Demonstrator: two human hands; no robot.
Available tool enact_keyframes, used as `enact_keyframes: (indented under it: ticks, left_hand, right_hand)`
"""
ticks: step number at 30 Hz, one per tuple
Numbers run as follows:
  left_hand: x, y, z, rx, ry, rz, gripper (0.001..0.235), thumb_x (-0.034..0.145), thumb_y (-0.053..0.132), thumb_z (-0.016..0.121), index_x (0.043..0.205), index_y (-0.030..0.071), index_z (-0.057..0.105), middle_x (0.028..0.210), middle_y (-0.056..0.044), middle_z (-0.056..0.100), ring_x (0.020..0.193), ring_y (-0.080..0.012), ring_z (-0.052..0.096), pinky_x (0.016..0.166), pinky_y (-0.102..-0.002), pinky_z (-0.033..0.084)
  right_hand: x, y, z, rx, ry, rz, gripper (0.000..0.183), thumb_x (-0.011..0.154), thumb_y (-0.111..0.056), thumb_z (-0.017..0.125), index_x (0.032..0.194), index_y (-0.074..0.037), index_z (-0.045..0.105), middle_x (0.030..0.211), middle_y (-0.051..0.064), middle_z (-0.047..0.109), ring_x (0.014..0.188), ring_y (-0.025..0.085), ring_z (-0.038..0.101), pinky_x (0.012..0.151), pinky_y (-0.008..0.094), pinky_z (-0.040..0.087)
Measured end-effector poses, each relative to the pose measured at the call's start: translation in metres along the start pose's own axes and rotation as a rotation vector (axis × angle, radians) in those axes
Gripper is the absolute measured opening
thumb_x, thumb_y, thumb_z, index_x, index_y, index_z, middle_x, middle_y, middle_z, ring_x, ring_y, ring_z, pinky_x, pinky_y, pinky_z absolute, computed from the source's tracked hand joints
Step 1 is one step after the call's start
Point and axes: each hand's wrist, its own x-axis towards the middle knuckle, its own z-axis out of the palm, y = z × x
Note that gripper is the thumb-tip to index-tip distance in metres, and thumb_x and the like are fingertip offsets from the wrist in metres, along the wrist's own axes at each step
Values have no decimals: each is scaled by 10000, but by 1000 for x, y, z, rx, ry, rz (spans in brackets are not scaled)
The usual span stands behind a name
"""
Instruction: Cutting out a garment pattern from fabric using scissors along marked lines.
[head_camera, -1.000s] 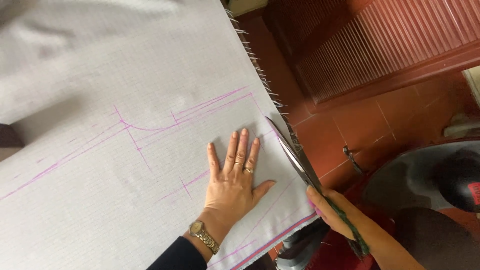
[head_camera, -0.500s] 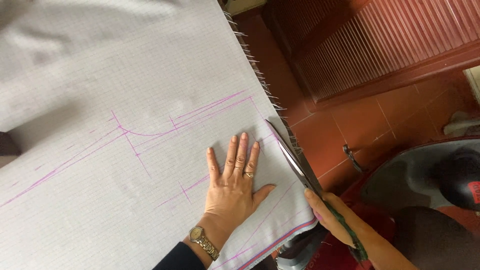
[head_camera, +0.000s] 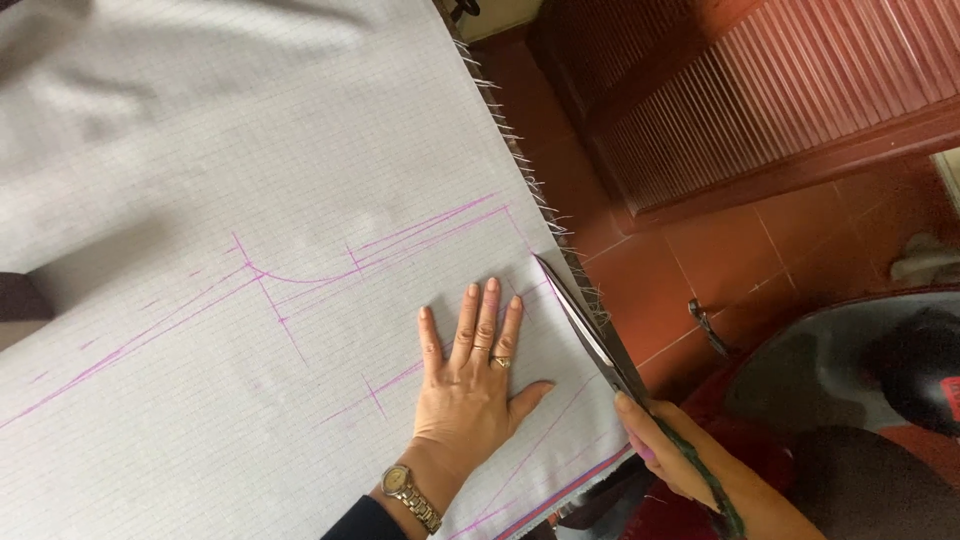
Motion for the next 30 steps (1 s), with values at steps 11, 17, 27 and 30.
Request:
enact_keyframes:
  ticks: [11,17,27,30]
  left_hand:
    - [54,-47,4,36,-16,-63,867,908,739,171,1542,149,124,1615,-71,73,1490,-250,33,1145,-637,17]
    - [59,-57,9,30,-7,-46,868,910,726,224,1543,141,117,1611,-83,94,1491,-273,36,1141,-645,8]
    - [59,-57,6,-3,13,-43,849,914,703,260,1537,134,164,1606,-89,143,1488,-278,89,1139,-646,50]
    - [59,-57,7,7,10,-47,851,912,704,265,1538,139,152,1609,-87,119,1488,-275,81,1143,-640,41]
  right_hand:
    - [-3,-50,-1,-51,-37,30,523,919,-616,315,722,-136,382,696,-5,340,612,144,355,621,283,385]
    - [10,-55,2,-203,1,-43,537,915,-628,257,720,-139,365,692,8,364,645,161,358,630,302,326]
    - [7,-59,7,-136,43,-21,494,937,-582,378,709,-144,350,661,3,326,611,162,330,608,317,295]
    - [8,-50,5,-153,64,-86,475,950,-557,393,703,-159,315,659,-10,304,600,155,322,573,326,269]
